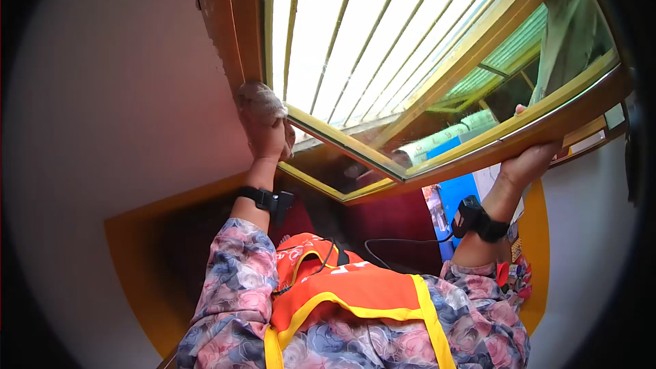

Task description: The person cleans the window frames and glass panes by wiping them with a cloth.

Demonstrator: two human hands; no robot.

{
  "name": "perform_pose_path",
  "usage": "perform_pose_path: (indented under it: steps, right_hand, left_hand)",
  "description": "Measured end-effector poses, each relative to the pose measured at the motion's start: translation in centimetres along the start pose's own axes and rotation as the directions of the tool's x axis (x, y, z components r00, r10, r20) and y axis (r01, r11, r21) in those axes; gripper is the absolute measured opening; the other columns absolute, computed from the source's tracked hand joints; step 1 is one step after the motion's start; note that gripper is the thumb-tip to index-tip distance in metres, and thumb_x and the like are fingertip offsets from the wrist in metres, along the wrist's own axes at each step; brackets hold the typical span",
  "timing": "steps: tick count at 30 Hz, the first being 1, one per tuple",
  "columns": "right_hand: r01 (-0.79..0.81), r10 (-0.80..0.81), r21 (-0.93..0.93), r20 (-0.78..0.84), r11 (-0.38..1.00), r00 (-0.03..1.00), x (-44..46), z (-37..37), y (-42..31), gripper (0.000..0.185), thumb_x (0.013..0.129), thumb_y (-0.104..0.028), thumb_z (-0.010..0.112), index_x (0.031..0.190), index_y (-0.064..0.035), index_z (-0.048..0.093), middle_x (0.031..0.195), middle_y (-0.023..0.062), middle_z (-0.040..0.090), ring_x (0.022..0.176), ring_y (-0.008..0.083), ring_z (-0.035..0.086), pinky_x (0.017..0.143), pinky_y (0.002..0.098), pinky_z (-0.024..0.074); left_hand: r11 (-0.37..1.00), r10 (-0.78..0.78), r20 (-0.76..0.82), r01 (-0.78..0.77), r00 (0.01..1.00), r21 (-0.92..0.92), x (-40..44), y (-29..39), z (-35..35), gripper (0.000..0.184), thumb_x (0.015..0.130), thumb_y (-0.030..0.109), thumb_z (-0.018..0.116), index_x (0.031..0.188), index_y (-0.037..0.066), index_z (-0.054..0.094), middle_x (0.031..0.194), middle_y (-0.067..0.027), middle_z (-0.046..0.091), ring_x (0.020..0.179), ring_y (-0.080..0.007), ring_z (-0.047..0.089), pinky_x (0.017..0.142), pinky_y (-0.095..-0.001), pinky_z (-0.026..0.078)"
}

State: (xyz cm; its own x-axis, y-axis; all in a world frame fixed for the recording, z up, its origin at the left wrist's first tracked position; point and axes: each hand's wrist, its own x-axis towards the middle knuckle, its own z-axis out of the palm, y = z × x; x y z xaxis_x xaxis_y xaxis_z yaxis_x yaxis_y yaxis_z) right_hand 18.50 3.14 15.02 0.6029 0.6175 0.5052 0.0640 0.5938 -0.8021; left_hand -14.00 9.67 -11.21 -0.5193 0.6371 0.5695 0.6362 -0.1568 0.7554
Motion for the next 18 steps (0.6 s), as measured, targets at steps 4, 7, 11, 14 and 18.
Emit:
perform_pose_path:
  steps: [4, 7, 11, 14, 18]
  right_hand:
    - [0.015, -0.016, -0.009, -0.07, 1.0, 0.997, -0.3, 0.9, -0.4, 0.042, 0.087, -0.036, 0.032, 0.106, -0.0014, 0.046, 0.088, 0.0124, 0.054, 0.082, 0.0243, 0.059, 0.078, 0.0327, 0.0475]
    - [0.014, -0.015, -0.008, -0.06, 1.0, 0.998, -0.4, 1.0, -0.3, 0.043, 0.088, -0.036, 0.031, 0.11, -0.0016, 0.045, 0.091, 0.0122, 0.053, 0.083, 0.0254, 0.059, 0.078, 0.0327, 0.0474]
    - [0.009, -0.009, 0.001, 0.018, 1.0, 1.0, -0.3, 0.5, -0.2, 0.048, 0.089, -0.039, 0.029, 0.118, -0.0024, 0.04, 0.103, 0.0129, 0.049, 0.087, 0.0252, 0.057, 0.08, 0.0344, 0.0494]
    - [0.013, -0.015, 0.032, 0.047, 0.999, 0.999, 0.2, -0.4, 0.3, 0.047, 0.089, -0.039, 0.03, 0.118, -0.0029, 0.04, 0.104, 0.0129, 0.049, 0.087, 0.0255, 0.057, 0.08, 0.0339, 0.049]
    - [0.029, -0.03, 0.023, 0.044, 0.999, 0.999, 0.4, -0.1, 0.3, 0.047, 0.089, -0.039, 0.03, 0.117, -0.003, 0.041, 0.103, 0.0131, 0.05, 0.088, 0.0259, 0.057, 0.08, 0.0346, 0.0489]
  left_hand:
    - [0.983, -0.18, 0.122, 0.175, 0.976, 0.047, -3.0, 5.5, -0.1, 0.034, 0.073, 0.014, 0.061, 0.102, 0.001, 0.05, 0.083, -0.0121, 0.058, 0.083, -0.0261, 0.058, 0.079, -0.0336, 0.044]
    - [0.855, -0.26, 0.376, 0.393, 0.889, -0.338, -9.4, 7.5, 2.3, 0.049, 0.074, 0.021, 0.062, 0.114, 0.009, 0.036, 0.105, -0.01, 0.047, 0.1, -0.0223, 0.049, 0.084, -0.0315, 0.042]
    - [0.847, -0.223, 0.634, 0.47, 0.74, -0.251, -15.6, 10.7, 2.6, 0.103, 0.068, 0.025, 0.067, 0.134, 0.004, -0.01, 0.12, -0.0206, 0.041, 0.107, -0.0317, 0.047, 0.09, -0.0317, 0.038]
    - [0.875, -0.18, 0.589, 0.402, 0.788, -0.271, -13.7, 8.5, 0.8, 0.086, 0.064, 0.016, 0.07, 0.132, 0.003, 0.019, 0.115, -0.0192, 0.045, 0.104, -0.0287, 0.049, 0.088, -0.0328, 0.04]
    - [0.857, -0.291, 0.228, 0.36, 0.929, -0.369, -5.4, 6.3, -3.1, 0.055, 0.064, 0.001, 0.066, 0.114, 0.007, 0.044, 0.1, -0.0097, 0.052, 0.092, -0.0205, 0.053, 0.078, -0.0305, 0.046]
